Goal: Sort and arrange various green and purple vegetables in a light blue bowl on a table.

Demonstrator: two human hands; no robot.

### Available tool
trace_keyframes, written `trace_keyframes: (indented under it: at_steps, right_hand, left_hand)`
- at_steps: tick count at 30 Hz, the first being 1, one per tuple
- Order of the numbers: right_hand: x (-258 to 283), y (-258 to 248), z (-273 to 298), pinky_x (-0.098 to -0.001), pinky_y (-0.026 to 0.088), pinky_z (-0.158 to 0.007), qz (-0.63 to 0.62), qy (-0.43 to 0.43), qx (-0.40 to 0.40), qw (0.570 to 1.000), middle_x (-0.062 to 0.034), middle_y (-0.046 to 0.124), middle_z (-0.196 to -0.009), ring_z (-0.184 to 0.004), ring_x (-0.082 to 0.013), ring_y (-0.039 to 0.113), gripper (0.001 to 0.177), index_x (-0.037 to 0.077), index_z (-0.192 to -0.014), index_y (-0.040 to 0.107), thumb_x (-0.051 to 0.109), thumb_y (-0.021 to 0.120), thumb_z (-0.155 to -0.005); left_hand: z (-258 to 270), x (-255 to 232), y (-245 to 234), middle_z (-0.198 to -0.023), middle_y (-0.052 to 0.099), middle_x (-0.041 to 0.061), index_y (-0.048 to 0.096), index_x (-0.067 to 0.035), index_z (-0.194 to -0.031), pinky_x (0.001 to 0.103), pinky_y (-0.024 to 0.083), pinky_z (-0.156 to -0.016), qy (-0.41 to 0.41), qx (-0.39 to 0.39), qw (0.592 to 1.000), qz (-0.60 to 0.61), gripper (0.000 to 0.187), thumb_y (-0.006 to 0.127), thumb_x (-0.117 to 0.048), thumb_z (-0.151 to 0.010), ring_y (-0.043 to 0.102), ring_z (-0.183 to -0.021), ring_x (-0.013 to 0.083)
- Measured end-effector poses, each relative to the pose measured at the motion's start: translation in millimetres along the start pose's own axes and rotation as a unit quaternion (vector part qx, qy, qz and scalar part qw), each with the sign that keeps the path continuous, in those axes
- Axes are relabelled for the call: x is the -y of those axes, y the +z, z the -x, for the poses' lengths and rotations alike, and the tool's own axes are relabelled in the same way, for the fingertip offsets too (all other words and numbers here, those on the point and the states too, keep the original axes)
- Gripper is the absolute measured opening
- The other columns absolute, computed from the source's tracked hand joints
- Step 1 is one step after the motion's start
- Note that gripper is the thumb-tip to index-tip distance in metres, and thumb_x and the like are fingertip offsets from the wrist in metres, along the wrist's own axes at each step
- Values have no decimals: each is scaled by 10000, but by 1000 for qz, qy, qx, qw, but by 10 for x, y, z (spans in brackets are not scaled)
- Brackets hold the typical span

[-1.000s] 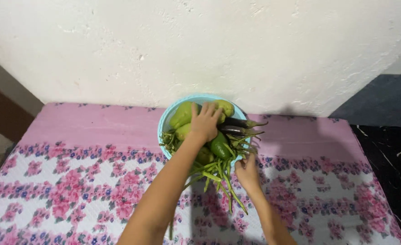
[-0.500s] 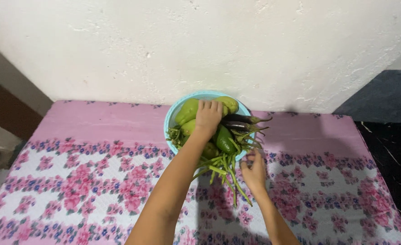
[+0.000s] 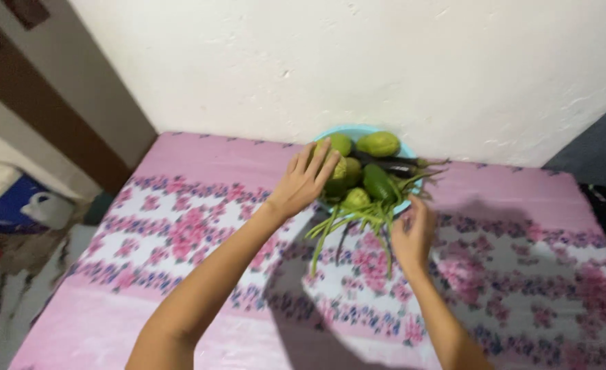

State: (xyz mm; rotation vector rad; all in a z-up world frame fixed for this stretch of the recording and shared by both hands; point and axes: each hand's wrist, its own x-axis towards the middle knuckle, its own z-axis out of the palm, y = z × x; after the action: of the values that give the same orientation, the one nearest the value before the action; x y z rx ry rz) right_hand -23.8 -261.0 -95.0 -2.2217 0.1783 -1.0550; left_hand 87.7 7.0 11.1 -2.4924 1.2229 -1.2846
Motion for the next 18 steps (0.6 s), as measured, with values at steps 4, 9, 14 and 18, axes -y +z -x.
trace_keyframes:
  at_steps: [4, 9, 14, 18]
  right_hand:
    - [596, -133, 29, -428, 486, -1031, -76, -22, 10, 997, -186, 529, -1253, -1189, -336, 583, 496, 14, -1374, 560, -49, 617, -886]
    - [885, -158, 236, -391, 511, -1008, -133, -44, 59, 988, -180, 546, -1272, -1145, -314, 611, 445, 35, -1299, 639, -62, 582, -869]
    - [910, -227, 420, -361, 508, -923, -116, -57, 84, 988, -143, 596, -1193, -1105, -282, 617, 337, 44, -1167, 709, -55, 607, -861]
    - [839, -236, 504, -330, 514, -761, -97, -7, 138, 986, -105, 657, -1098, -886, -235, 630, 266, 75, -1073, 759, -45, 631, -872]
  left_hand:
    - [459, 37, -339, -1598, 410, 195, 434, -73, -1557, 475, 448, -1038, 20, 22, 999, -31, 638, 560, -165, -938, 467, -1380, 393]
    - [1098, -136, -475, -1585, 418, 174, 430, -97, -1553, 496, 436, -1020, 37, 85, 993, -69, 608, 560, -216, -972, 452, -1395, 379]
    - [1833, -411, -287, -1579, 412, 169, 412, -112, -1538, 536, 425, -1041, 12, 157, 984, -83, 658, 565, -244, -913, 447, -1383, 370]
    - [2470, -642, 159, -1578, 398, 185, 419, -93, -1526, 581, 411, -1059, -25, 191, 980, -58, 626, 566, -273, -944, 436, -1399, 391]
